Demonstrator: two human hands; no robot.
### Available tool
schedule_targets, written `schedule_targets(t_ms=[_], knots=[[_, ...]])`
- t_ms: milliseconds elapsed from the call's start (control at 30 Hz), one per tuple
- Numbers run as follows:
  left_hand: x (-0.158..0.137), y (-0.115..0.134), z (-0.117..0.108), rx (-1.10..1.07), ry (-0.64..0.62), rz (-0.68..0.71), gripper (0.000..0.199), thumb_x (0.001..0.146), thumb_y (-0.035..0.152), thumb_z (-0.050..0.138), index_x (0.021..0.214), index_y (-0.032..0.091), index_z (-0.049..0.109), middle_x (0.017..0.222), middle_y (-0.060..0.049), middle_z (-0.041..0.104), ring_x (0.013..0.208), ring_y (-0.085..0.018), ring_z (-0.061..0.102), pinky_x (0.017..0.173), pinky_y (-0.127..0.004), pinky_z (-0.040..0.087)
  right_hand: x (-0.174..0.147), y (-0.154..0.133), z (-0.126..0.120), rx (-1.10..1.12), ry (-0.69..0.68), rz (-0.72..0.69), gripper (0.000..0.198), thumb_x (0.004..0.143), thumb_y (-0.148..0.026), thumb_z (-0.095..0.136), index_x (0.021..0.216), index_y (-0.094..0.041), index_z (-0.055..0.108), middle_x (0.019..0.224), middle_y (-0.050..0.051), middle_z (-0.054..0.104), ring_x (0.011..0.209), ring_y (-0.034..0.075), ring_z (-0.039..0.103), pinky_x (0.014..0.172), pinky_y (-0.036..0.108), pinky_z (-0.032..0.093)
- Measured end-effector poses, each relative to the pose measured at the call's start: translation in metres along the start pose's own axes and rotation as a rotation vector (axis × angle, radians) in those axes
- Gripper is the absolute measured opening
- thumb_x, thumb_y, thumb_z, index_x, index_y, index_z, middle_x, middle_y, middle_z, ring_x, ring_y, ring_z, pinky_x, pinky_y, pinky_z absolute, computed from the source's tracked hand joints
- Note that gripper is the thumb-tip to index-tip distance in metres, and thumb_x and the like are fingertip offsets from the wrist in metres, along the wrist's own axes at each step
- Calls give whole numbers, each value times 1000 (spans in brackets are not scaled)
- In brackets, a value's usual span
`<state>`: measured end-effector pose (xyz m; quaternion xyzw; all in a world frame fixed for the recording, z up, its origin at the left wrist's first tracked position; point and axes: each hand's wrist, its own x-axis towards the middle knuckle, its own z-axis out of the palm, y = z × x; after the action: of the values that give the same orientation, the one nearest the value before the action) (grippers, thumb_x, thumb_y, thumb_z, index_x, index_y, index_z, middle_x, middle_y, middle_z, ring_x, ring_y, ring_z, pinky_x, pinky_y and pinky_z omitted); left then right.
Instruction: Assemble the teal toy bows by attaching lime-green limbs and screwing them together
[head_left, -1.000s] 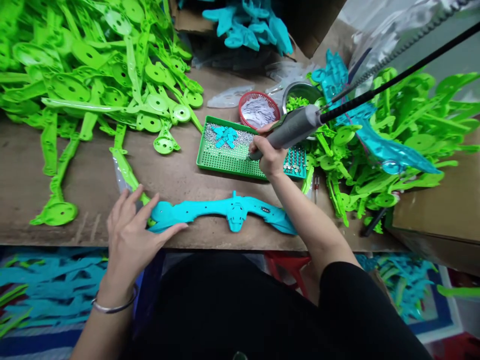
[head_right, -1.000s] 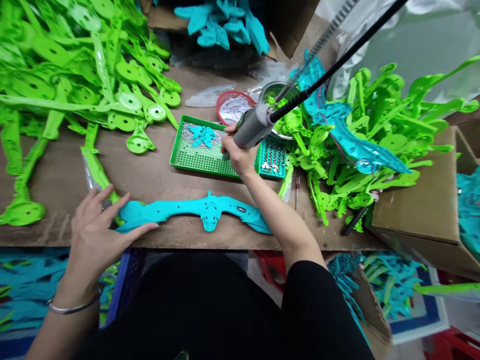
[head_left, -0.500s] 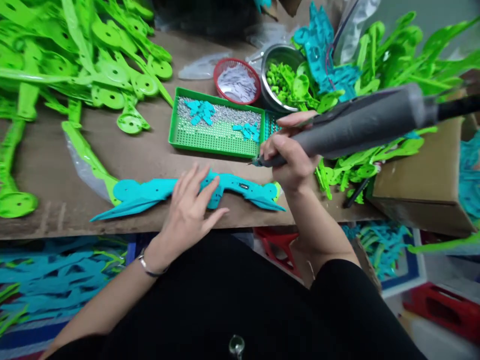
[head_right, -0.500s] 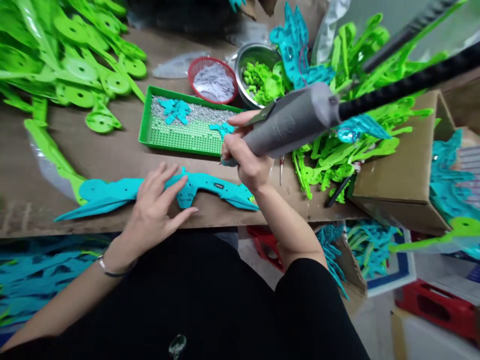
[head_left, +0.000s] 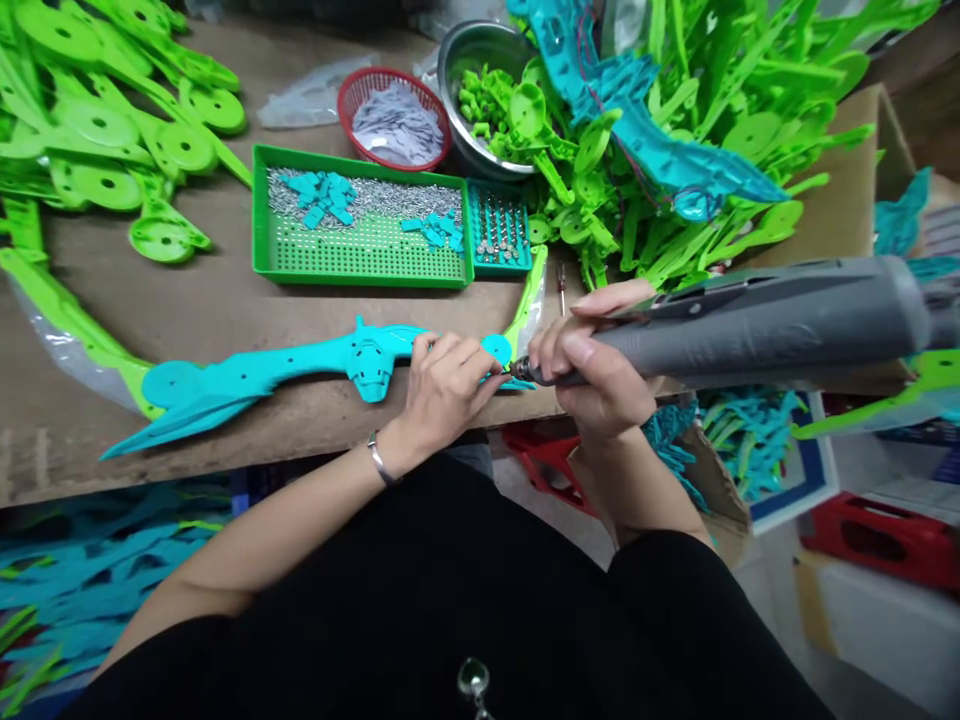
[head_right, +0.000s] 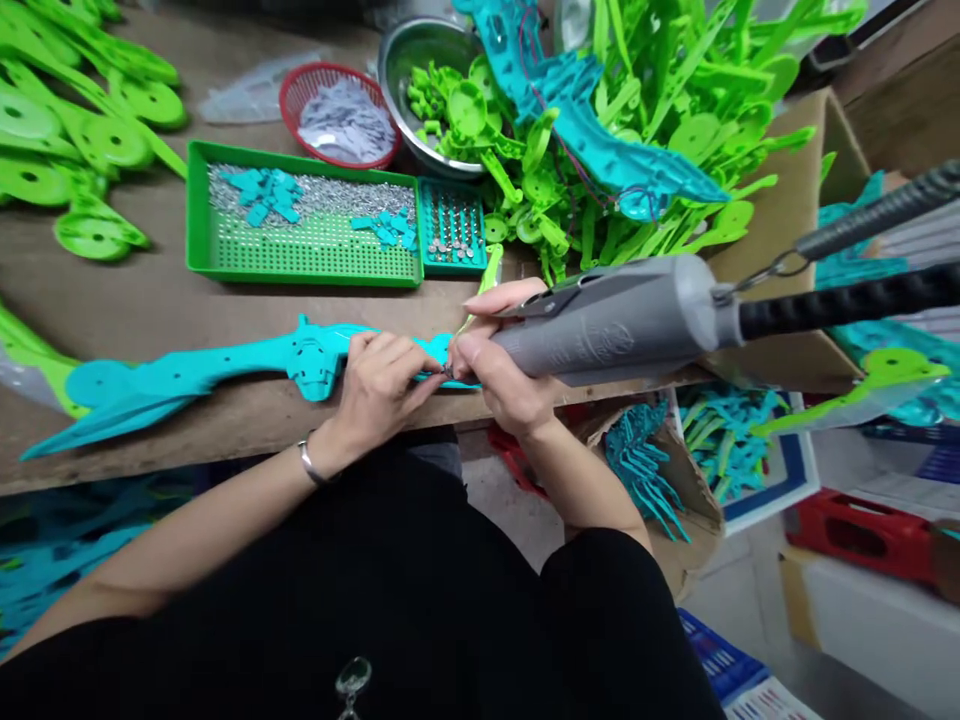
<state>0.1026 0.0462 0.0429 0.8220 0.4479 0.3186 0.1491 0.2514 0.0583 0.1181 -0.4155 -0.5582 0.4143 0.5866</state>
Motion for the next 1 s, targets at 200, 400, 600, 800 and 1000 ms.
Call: schedule_targets(t_ms=[200, 400, 600, 800, 1000], knots=[[-3, 6, 1, -39, 29, 53, 19, 100, 29, 58, 85, 21, 66, 80, 0, 71, 81, -20, 61, 88, -39, 37, -10, 2, -7, 87, -35, -29, 20, 85, -37, 71, 100, -32, 60, 54, -8, 51, 44, 15, 52, 50, 34, 51], [-1, 8, 4, 41, -55, 22, 39, 90, 40, 71, 122, 19, 66, 118, -13, 73, 106, -29, 63, 94, -45, 42, -19, 10, -24, 44, -39, -26, 23, 84, -28, 72, 104, -28, 60, 58, -8, 56, 51, 15, 59, 55, 33, 53], [1, -6, 14, 210, -246, 16, 90, 79, 48, 81, 152, 11, 43, 139, -23, 60, 129, -40, 54, 116, -63, 28, -21, 6, -35, 2, 73, -30, 22, 82, -29, 72, 101, -28, 61, 56, -8, 56, 47, 15, 56, 51, 32, 51], [-2, -10, 17, 194, -299, 82, 78, 85, 47, 75, 150, 14, 48, 124, -17, 68, 113, -34, 62, 118, -62, 28, -24, 5, -37, 9, 54, -39, 21, 82, -29, 72, 101, -28, 62, 55, -8, 55, 47, 14, 55, 51, 31, 52], [-3, -10, 21, 160, -283, 61, 86, 84, 58, 71, 152, 13, 45, 133, -22, 64, 120, -39, 58, 116, -64, 28, -31, 18, -35, -11, 32, 8, 24, 82, -33, 73, 101, -28, 60, 55, -8, 55, 46, 14, 55, 52, 32, 52]])
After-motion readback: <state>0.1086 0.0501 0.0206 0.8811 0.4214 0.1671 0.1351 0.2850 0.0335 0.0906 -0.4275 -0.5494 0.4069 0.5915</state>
